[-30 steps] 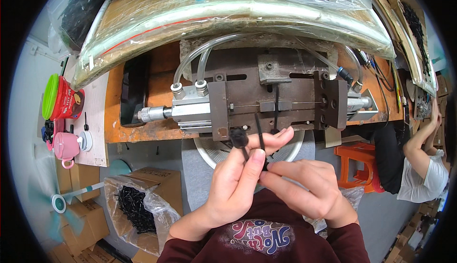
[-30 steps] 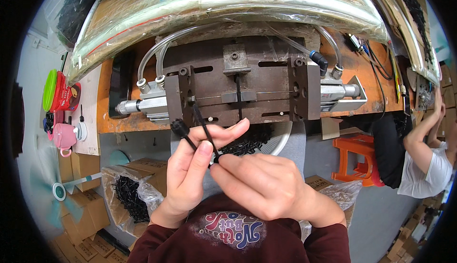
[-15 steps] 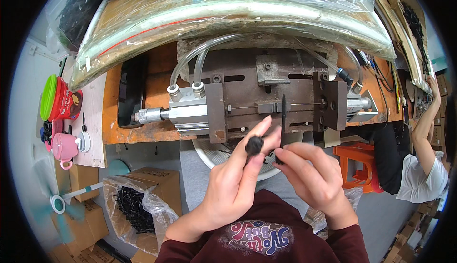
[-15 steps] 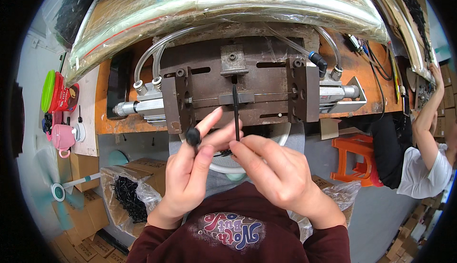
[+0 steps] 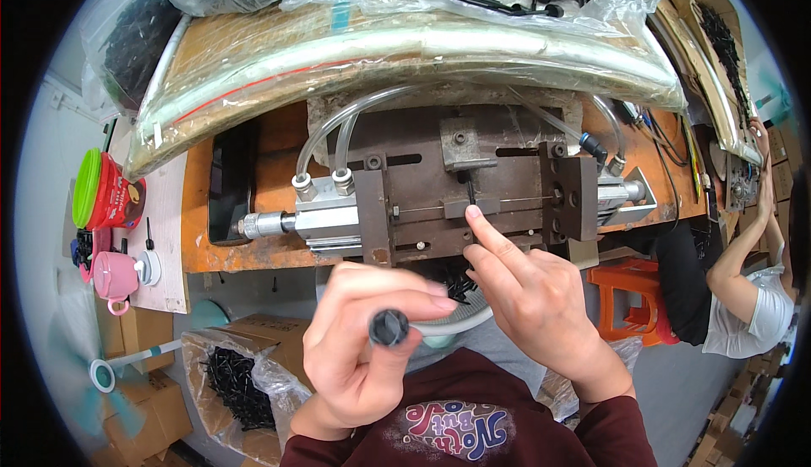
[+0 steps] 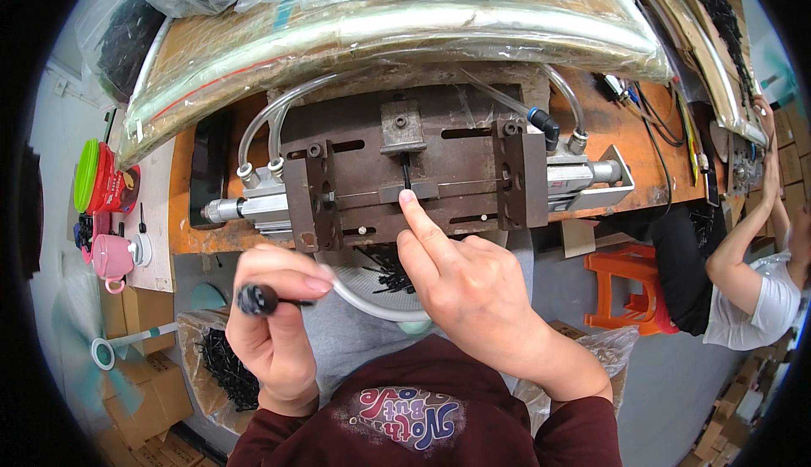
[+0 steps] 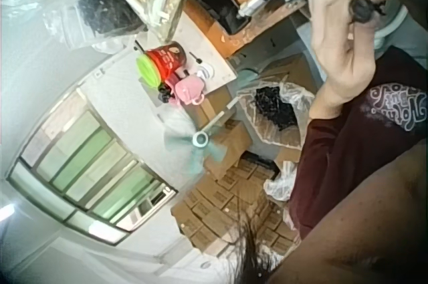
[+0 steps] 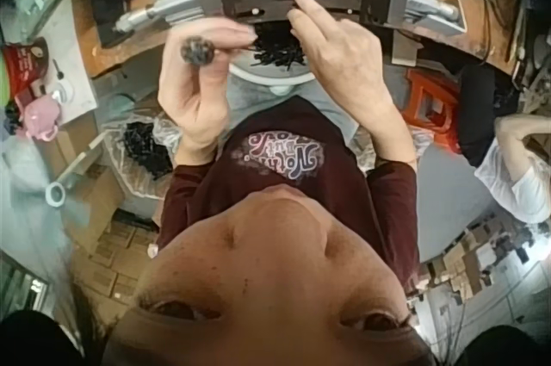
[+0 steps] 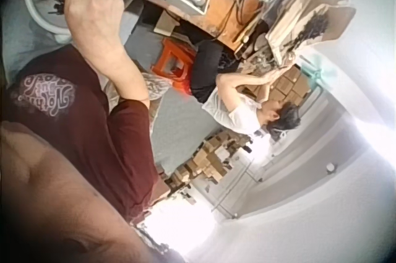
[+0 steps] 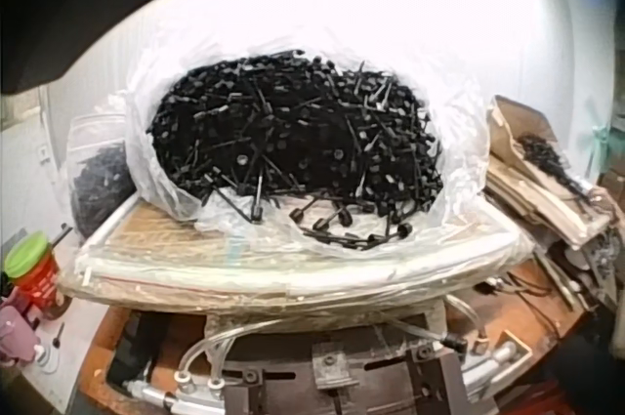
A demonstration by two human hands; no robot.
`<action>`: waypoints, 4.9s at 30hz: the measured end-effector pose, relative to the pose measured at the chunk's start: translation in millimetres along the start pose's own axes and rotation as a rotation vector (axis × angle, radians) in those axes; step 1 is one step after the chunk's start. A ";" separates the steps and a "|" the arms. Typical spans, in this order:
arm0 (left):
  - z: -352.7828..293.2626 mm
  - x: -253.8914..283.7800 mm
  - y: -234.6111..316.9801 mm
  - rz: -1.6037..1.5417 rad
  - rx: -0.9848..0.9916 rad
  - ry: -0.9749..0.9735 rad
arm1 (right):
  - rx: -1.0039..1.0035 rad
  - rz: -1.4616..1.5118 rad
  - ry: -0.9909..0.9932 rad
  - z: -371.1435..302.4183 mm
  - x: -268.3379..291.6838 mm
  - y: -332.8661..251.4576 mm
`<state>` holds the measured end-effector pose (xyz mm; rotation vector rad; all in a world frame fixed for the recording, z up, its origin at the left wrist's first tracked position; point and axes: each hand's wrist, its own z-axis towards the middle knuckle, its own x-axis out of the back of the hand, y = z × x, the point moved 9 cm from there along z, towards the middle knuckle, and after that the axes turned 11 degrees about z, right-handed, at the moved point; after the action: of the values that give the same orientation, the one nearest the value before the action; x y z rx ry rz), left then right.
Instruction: Using a pneumatic jig to assemble small black plastic components at a workshop workbench.
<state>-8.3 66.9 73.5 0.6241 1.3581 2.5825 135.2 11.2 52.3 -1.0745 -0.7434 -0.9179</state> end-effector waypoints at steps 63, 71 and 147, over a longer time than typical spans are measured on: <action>0.5 -69.8 4.6 0.489 -0.290 -0.256 | -0.200 1.269 0.466 172.5 133.6 165.2; 31.8 -1.4 15.1 0.159 -0.084 0.122 | -0.350 1.474 0.223 90.5 60.1 66.9; 4.8 -74.7 -7.7 0.746 -0.260 -0.245 | -0.575 1.634 0.498 -27.0 29.3 74.1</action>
<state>60.6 50.7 48.1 1.5728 0.7775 2.9861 216.3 -7.3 39.6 -1.3972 0.8761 0.1187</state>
